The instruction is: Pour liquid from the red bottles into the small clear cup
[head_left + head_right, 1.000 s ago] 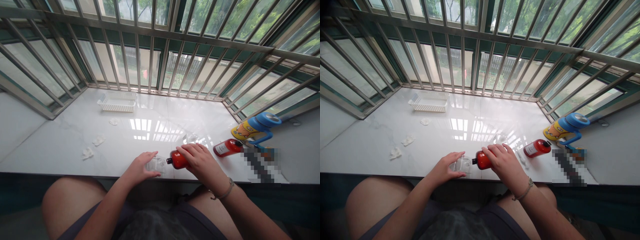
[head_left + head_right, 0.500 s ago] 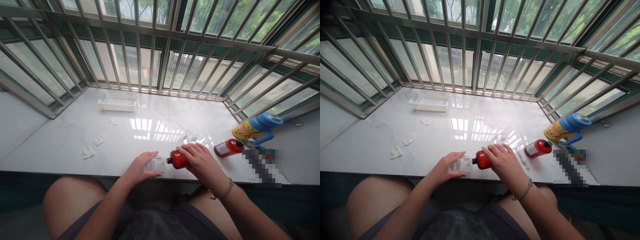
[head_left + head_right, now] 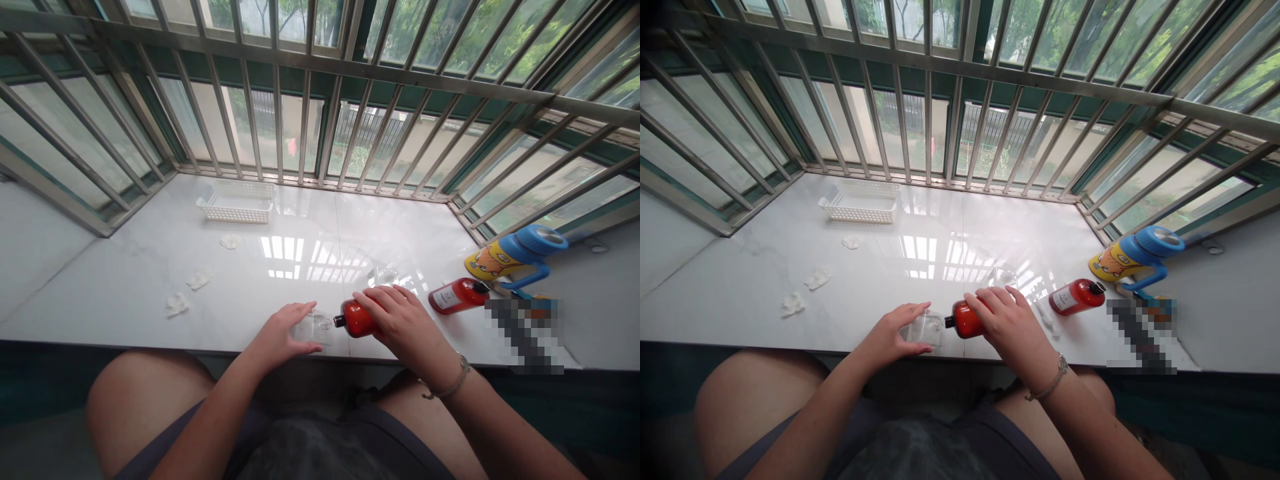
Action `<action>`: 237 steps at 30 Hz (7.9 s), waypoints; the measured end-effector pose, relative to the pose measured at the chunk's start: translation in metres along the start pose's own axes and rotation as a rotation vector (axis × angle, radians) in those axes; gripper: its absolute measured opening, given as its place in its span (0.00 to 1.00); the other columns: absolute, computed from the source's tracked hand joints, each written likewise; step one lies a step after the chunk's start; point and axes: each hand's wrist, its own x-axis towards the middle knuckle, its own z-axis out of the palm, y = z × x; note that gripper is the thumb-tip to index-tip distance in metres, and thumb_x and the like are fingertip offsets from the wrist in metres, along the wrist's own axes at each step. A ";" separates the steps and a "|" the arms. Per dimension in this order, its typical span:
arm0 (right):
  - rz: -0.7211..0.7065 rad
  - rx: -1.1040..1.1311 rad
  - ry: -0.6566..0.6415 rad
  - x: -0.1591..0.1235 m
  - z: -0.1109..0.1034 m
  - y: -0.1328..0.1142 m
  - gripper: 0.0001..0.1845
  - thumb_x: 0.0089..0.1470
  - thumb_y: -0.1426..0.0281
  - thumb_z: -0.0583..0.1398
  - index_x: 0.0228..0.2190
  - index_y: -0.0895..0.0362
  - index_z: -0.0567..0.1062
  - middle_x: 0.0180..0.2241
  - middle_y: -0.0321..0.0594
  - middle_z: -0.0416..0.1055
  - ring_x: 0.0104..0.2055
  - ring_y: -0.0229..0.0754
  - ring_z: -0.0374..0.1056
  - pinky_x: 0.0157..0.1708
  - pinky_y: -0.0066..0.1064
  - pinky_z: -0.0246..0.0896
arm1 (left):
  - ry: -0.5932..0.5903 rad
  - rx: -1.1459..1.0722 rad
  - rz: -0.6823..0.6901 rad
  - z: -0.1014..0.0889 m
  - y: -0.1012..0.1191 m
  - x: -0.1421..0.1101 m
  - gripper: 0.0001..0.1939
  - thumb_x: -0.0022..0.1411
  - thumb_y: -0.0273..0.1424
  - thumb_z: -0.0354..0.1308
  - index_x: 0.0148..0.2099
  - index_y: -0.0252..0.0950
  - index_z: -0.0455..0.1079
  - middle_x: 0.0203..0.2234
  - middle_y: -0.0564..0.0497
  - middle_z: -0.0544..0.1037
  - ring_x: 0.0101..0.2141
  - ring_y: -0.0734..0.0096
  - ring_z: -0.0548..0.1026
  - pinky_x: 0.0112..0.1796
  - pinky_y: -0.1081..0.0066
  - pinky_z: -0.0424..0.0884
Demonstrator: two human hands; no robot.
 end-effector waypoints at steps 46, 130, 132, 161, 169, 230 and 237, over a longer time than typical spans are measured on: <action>-0.024 -0.045 0.023 0.004 -0.007 0.004 0.34 0.60 0.80 0.61 0.65 0.53 0.67 0.60 0.47 0.75 0.60 0.55 0.70 0.64 0.52 0.58 | -0.001 -0.017 -0.005 0.000 -0.002 0.000 0.46 0.53 0.43 0.80 0.72 0.46 0.69 0.64 0.46 0.77 0.63 0.50 0.75 0.67 0.53 0.70; -0.080 -0.135 -0.036 0.012 -0.026 0.007 0.31 0.65 0.77 0.61 0.67 0.51 0.67 0.60 0.46 0.75 0.62 0.56 0.68 0.66 0.52 0.54 | 0.012 -0.006 -0.010 0.001 -0.006 -0.001 0.46 0.54 0.45 0.79 0.71 0.47 0.69 0.65 0.47 0.77 0.64 0.49 0.75 0.67 0.54 0.70; -0.081 -0.140 -0.037 0.013 -0.025 0.007 0.32 0.65 0.77 0.61 0.67 0.51 0.67 0.60 0.46 0.74 0.62 0.56 0.68 0.66 0.52 0.53 | 0.010 -0.007 -0.011 0.001 -0.006 -0.001 0.46 0.54 0.45 0.79 0.72 0.47 0.69 0.65 0.47 0.77 0.64 0.49 0.75 0.67 0.54 0.70; -0.103 -0.148 -0.042 0.016 -0.023 0.001 0.32 0.64 0.77 0.62 0.67 0.52 0.67 0.61 0.46 0.74 0.62 0.56 0.67 0.66 0.54 0.52 | 0.021 -0.026 -0.014 0.000 -0.004 -0.001 0.46 0.53 0.44 0.80 0.71 0.46 0.70 0.65 0.47 0.77 0.63 0.50 0.76 0.67 0.54 0.70; -0.102 -0.155 -0.039 0.017 -0.025 0.001 0.31 0.64 0.77 0.63 0.66 0.52 0.68 0.60 0.46 0.75 0.62 0.56 0.67 0.66 0.53 0.53 | 0.019 -0.019 -0.015 0.000 -0.002 -0.002 0.46 0.53 0.44 0.80 0.71 0.45 0.70 0.64 0.47 0.78 0.63 0.50 0.76 0.67 0.54 0.70; -0.167 -0.224 -0.018 0.029 -0.041 -0.007 0.31 0.63 0.82 0.57 0.64 0.52 0.68 0.58 0.46 0.76 0.61 0.56 0.68 0.64 0.54 0.54 | 0.023 -0.042 0.010 0.001 -0.007 -0.001 0.46 0.53 0.47 0.79 0.71 0.46 0.69 0.65 0.46 0.77 0.64 0.48 0.75 0.68 0.52 0.68; -0.176 -0.228 -0.023 0.031 -0.042 -0.008 0.30 0.64 0.81 0.58 0.64 0.53 0.69 0.59 0.47 0.76 0.60 0.56 0.69 0.65 0.55 0.54 | 0.031 -0.040 0.012 0.002 -0.008 -0.001 0.46 0.53 0.47 0.79 0.71 0.46 0.69 0.65 0.47 0.77 0.64 0.48 0.75 0.68 0.54 0.69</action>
